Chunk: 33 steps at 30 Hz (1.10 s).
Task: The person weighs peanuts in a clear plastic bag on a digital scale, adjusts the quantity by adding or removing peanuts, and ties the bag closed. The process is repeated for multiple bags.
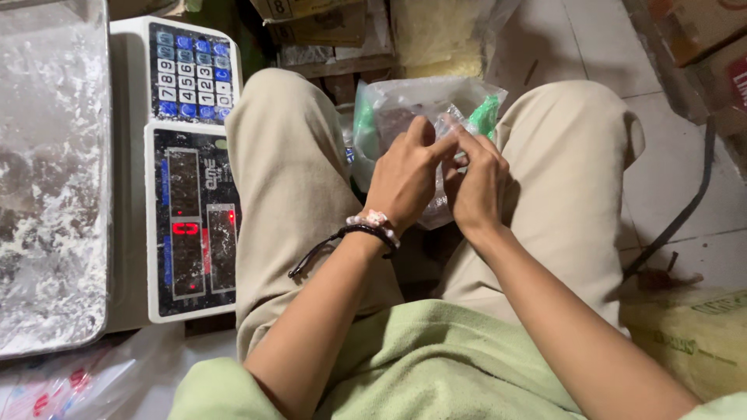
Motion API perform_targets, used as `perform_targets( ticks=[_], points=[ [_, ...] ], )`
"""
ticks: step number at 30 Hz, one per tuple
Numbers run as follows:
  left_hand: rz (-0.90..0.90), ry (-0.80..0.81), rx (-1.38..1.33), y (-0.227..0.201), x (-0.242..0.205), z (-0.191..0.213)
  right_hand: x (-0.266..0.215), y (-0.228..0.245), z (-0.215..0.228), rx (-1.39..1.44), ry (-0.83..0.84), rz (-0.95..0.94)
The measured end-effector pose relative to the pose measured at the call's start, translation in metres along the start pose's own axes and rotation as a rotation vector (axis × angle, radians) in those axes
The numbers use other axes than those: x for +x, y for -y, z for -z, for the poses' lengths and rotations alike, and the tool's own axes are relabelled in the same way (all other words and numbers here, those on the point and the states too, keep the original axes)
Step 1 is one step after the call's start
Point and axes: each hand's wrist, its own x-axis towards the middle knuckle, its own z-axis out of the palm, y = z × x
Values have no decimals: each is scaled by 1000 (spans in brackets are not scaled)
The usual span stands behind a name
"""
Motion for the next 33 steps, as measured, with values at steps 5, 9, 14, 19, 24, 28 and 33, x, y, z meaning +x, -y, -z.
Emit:
perform_targets(
  ticks=[5, 9, 14, 19, 24, 28, 33],
  points=[
    [212, -163, 21, 12, -3, -3, -1, -13, -5, -103, -51, 184],
    [334, -190, -13, 14, -9, 0, -1, -29, -17, -136, -39, 316],
    [105, -44, -1, 10, -16, -4, 8, -21, -11, -113, 18, 71],
    [82, 3, 27, 12, -14, -12, 6, -6, 1, -150, 143, -288],
    [226, -112, -72, 21, -13, -19, -2, -17, -13, -166, 156, 300],
    [260, -235, -44, 32, -8, -23, 14, -37, -16, 209, 179, 324],
    [274, -372, -43, 40, -6, -22, 78, -61, -11, -24, 126, 147]
  ],
)
